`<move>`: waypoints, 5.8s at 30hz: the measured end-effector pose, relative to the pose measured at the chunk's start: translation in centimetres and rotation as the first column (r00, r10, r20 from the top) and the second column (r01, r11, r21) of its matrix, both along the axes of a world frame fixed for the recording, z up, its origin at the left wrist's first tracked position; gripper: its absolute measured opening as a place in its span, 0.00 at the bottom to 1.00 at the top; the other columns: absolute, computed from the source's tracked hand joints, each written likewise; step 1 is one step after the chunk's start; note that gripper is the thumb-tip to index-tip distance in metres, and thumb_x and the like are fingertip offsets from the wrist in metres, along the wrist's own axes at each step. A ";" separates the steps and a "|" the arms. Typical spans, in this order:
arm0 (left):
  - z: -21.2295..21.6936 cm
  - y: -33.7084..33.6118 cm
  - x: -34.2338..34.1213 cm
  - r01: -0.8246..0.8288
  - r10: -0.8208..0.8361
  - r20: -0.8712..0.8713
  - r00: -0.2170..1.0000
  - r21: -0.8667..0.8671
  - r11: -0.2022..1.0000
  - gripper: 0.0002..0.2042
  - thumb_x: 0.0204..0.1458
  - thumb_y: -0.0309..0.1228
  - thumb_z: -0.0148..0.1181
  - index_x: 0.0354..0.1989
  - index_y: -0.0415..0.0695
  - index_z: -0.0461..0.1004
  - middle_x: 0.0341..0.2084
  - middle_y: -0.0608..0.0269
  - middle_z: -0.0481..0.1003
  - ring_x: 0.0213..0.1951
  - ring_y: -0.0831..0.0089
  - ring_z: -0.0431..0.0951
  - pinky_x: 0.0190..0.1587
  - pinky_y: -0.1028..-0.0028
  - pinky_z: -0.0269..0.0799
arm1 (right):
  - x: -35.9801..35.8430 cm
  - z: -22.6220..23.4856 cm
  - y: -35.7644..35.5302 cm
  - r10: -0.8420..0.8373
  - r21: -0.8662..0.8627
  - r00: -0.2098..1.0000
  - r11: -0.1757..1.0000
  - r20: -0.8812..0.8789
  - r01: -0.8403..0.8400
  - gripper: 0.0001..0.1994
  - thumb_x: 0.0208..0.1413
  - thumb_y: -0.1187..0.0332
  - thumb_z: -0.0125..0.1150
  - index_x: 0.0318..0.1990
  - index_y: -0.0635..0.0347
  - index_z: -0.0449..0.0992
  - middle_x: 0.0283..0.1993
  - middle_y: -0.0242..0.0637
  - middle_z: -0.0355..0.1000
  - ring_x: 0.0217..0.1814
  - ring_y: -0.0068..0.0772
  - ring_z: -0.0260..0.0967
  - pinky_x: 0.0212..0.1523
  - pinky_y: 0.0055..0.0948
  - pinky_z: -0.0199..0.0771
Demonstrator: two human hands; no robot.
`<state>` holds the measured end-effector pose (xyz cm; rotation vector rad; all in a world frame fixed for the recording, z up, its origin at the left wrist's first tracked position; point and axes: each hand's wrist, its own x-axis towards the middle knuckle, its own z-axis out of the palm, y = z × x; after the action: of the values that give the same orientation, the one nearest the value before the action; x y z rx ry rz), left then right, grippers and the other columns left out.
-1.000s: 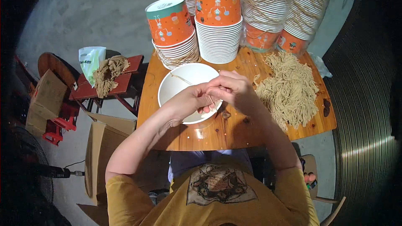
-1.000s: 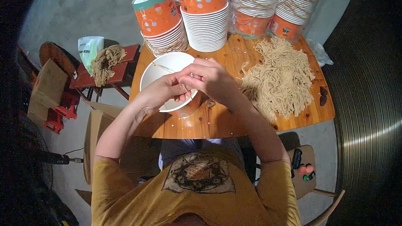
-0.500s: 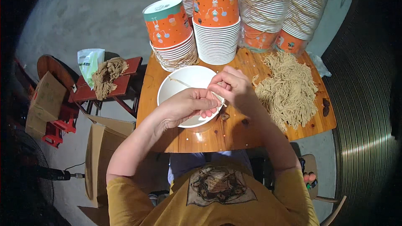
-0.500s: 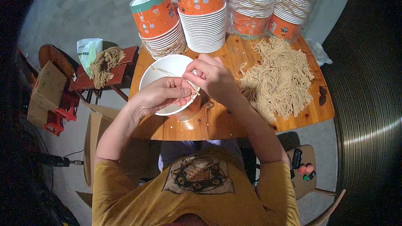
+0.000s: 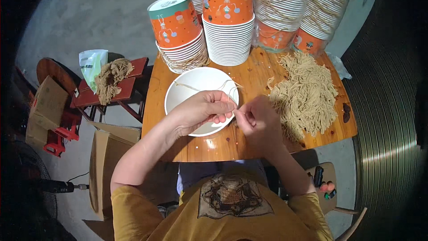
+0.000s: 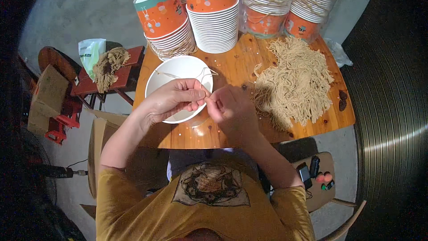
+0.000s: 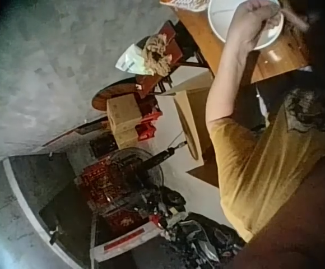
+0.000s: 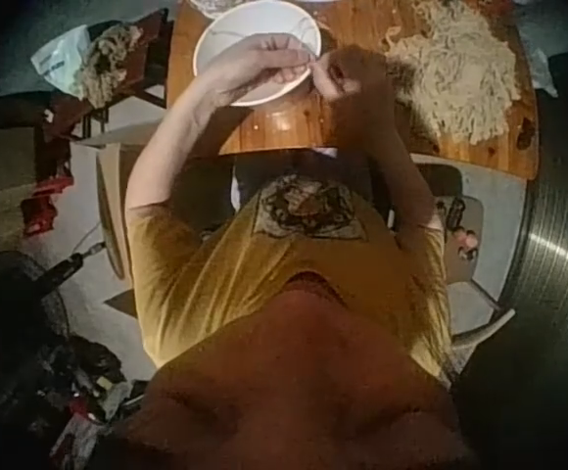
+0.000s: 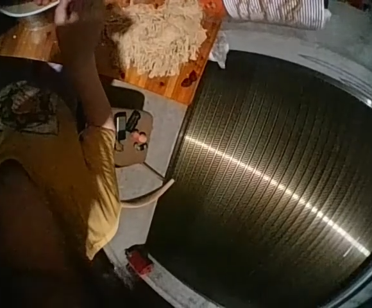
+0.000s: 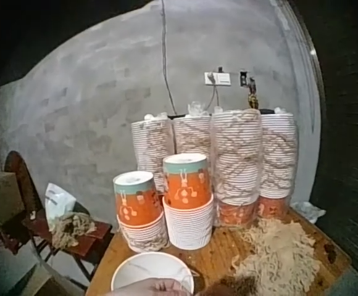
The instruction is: Packaging and portioning shredded noodles into paper bowls using a small bamboo stick.
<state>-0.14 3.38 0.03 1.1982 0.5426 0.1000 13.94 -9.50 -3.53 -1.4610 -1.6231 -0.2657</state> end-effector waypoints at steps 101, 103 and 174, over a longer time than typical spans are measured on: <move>0.0 -2.0 -0.8 -0.121 0.083 0.088 0.993 0.717 0.686 0.17 0.50 0.16 0.51 0.45 0.44 0.55 0.29 0.64 0.65 0.33 0.77 0.67 0.38 0.74 0.67 | 2.9 1.8 3.0 0.361 -0.198 0.932 0.912 -0.033 -0.360 0.11 0.43 0.70 0.66 0.30 0.54 0.67 0.27 0.34 0.65 0.26 0.38 0.68 0.26 0.34 0.69; 0.2 -2.1 -0.8 -0.091 0.074 0.055 0.996 0.721 0.687 0.18 0.50 0.16 0.54 0.46 0.44 0.56 0.32 0.66 0.64 0.34 0.80 0.66 0.40 0.79 0.65 | 2.9 1.7 3.0 0.344 -0.225 0.932 0.905 -0.111 -0.361 0.11 0.43 0.71 0.65 0.29 0.55 0.67 0.27 0.34 0.65 0.26 0.38 0.68 0.26 0.34 0.69; 0.3 -0.8 -0.7 -0.168 0.170 0.056 0.984 -0.036 0.985 0.08 0.49 0.17 0.57 0.35 0.43 0.69 0.32 0.70 0.71 0.36 0.79 0.72 0.40 0.81 0.68 | 2.1 1.5 1.7 0.255 -0.235 0.897 0.906 -0.362 -0.353 0.04 0.49 0.73 0.59 0.31 0.58 0.69 0.26 0.37 0.66 0.28 0.39 0.69 0.30 0.34 0.69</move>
<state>-0.87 2.54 0.29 1.1142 0.5916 0.2701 16.01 -7.81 -2.01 -1.3485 -1.6353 0.3988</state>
